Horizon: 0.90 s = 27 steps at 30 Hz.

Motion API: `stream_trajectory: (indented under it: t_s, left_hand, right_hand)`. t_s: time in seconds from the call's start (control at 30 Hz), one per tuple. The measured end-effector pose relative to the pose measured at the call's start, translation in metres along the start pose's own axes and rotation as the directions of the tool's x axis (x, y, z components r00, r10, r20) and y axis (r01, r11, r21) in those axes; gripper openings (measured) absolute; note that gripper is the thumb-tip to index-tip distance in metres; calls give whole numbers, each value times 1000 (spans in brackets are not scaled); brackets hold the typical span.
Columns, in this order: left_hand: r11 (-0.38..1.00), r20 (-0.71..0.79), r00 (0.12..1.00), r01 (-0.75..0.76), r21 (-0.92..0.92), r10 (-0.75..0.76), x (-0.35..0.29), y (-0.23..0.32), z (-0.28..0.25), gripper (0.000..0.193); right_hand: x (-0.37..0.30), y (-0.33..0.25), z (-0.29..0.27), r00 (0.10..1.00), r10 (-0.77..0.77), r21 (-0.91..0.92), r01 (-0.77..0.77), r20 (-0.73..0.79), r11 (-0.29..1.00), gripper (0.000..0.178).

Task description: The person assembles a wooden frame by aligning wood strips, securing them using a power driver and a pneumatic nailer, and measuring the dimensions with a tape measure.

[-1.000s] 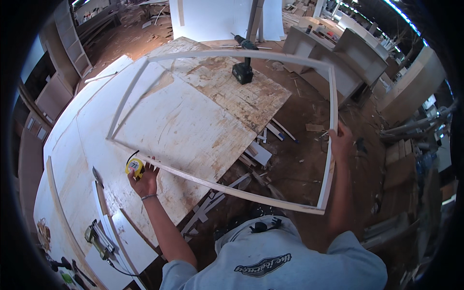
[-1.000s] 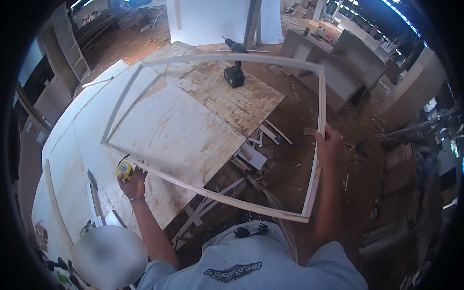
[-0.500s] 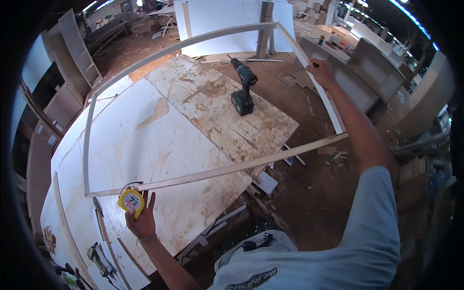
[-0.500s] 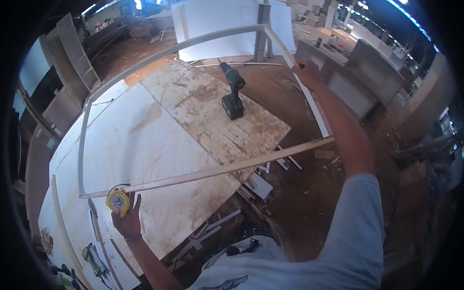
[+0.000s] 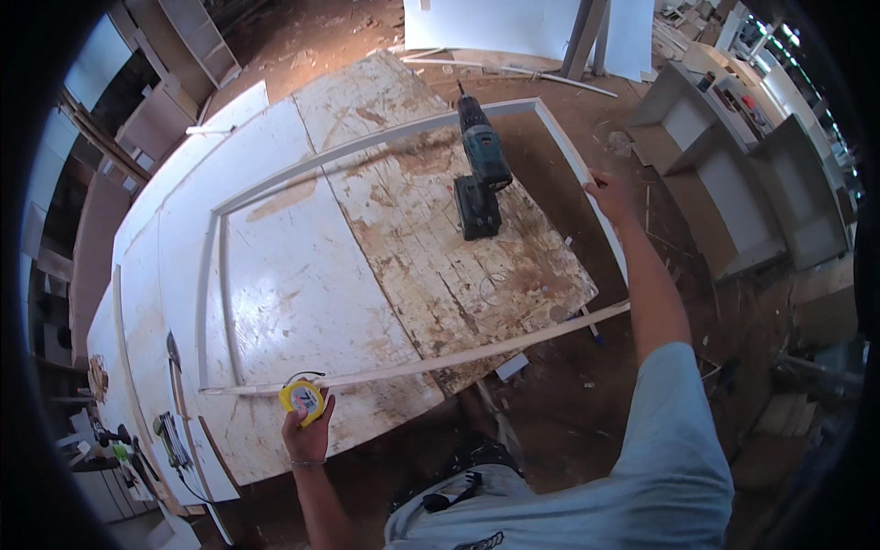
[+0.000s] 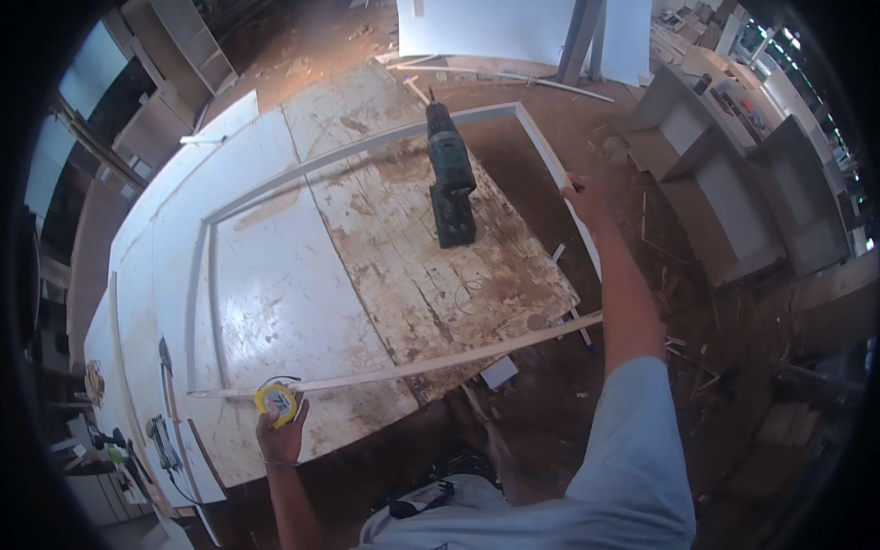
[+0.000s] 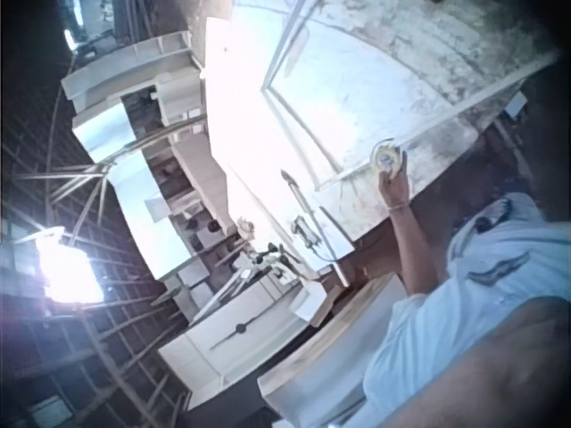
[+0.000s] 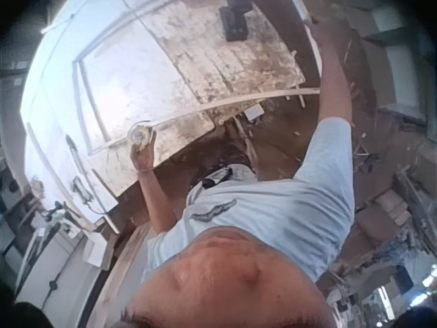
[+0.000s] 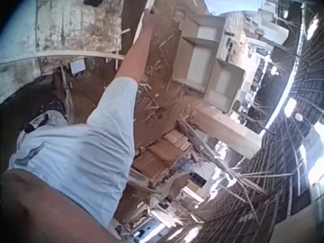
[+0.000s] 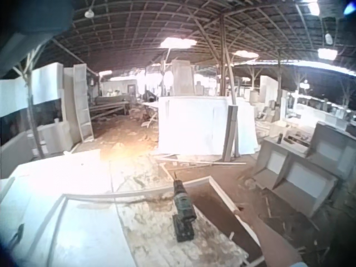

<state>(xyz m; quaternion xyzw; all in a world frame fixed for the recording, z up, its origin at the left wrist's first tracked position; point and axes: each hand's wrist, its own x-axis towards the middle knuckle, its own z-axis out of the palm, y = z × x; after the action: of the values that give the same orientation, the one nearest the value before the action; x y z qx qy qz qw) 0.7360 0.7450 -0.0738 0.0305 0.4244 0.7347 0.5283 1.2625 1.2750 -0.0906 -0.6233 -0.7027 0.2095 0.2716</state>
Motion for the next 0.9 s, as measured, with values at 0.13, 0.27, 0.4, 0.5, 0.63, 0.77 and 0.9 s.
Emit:
stream_trajectory:
  t_s: [0.13, 0.27, 0.4, 0.5, 0.63, 0.77, 0.9]
  left_hand:
    - [998, -80, 995, 60, 27, -57, -34, -25, -26, 73]
    - [994, -154, 984, 99, 42, -92, -53, -43, -48, 73]
    - [997, -284, 957, 49, -52, -62, -63, -60, -62, 64]
    - [995, -346, 937, 4, -103, -40, -60, -67, -61, 57]
    - [994, -354, 932, 96, 49, -73, -67, -56, -68, 52]
    - [951, -354, 923, 235, 201, -153, -55, -43, -64, 51]
    - [891, -443, 871, 358, 280, -211, -62, -27, -50, 52]
  right_hand:
    - [-16, 15, 47, 995, -22, -87, 30, 98, 996, 51]
    - [-23, 28, 96, 990, 3, 60, -12, 144, 998, 51]
    - [-20, 9, 115, 962, 5, 51, -20, 272, 999, 62]
    - [-20, -8, 121, 962, -114, -250, 178, 249, 952, 70]
    - [-51, -92, 139, 896, -387, 105, 373, 216, 922, 74]
    - [-55, -122, 167, 982, -190, 370, 182, -16, 911, 74]
    - [-30, -164, 186, 998, -28, 491, 48, -48, 870, 60]
